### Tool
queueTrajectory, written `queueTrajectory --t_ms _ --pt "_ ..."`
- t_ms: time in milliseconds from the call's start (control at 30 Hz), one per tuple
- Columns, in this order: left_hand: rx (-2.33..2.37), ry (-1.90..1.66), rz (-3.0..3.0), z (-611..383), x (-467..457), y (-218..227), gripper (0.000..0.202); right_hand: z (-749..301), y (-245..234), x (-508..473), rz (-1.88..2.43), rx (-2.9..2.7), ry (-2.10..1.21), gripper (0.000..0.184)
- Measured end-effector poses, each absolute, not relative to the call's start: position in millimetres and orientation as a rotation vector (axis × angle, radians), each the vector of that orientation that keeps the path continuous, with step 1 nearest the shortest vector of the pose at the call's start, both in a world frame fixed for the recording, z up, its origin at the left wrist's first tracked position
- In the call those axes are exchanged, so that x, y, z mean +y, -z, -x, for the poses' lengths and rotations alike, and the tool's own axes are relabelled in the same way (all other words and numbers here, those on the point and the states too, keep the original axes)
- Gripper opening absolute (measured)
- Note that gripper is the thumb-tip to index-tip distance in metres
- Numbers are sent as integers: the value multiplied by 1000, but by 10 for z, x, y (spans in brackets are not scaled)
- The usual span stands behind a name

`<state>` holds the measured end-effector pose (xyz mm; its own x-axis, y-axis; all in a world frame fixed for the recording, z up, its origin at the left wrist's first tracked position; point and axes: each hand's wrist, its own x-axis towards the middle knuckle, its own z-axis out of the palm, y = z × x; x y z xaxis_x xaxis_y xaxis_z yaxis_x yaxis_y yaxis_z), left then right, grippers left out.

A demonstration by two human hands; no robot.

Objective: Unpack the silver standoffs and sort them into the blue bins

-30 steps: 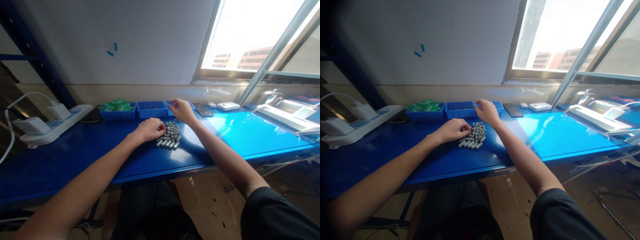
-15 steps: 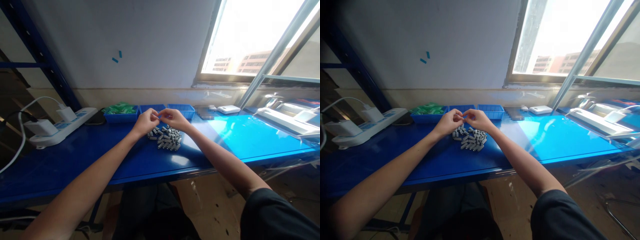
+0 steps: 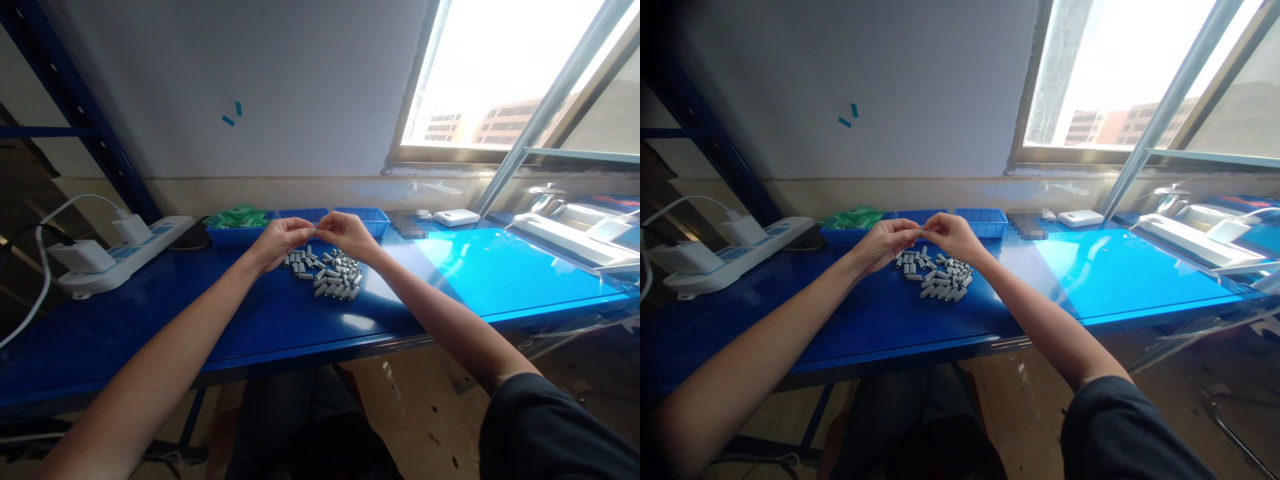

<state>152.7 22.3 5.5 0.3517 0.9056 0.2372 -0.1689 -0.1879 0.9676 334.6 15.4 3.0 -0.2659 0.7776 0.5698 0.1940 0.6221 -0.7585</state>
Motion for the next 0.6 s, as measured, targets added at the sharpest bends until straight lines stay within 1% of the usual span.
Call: queueTrajectory --t_ms 200,333,500,600 --pt "724 -1137 -1402 -1542 230 -28 32 -3382 -97 107 795 -1842 -745 31" --pt "702 -1183 -1380 -1569 212 -39 29 -3396 -121 93 768 -1830 -815 34" --pt "651 -1056 -1382 -1495 208 -62 26 -3373 -100 61 735 -1831 -904 38" --pt "641 -987 -1381 -1457 225 -53 31 -3336 -78 57 736 -1800 -930 41"
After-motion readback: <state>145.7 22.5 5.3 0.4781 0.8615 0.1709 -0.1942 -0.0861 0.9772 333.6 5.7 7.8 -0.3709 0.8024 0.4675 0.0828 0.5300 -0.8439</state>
